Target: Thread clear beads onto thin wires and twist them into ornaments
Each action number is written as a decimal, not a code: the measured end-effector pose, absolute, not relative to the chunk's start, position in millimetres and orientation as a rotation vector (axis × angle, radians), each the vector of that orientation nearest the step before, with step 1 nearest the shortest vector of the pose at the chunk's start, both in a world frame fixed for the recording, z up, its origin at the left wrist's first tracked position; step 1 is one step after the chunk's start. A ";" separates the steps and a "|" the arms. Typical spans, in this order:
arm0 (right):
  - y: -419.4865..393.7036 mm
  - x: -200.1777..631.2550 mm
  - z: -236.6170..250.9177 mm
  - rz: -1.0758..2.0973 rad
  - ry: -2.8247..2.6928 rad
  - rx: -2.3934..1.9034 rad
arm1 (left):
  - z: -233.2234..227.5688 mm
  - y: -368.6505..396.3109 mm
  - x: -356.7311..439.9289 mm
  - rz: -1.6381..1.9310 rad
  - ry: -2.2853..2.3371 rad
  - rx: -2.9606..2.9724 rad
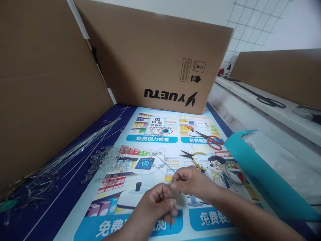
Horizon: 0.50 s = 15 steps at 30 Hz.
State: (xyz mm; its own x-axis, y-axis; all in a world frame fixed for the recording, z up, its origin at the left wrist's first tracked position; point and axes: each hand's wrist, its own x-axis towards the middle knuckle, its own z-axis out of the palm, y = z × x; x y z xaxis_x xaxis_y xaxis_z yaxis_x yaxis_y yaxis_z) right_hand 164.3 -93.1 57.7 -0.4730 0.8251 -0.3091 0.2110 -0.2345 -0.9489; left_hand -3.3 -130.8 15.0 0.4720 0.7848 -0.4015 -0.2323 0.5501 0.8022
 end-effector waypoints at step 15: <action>-84.8 178.5 76.5 1.189 -2.136 -1.269 | 18.7 -125.8 -9.9 0.788 0.862 0.749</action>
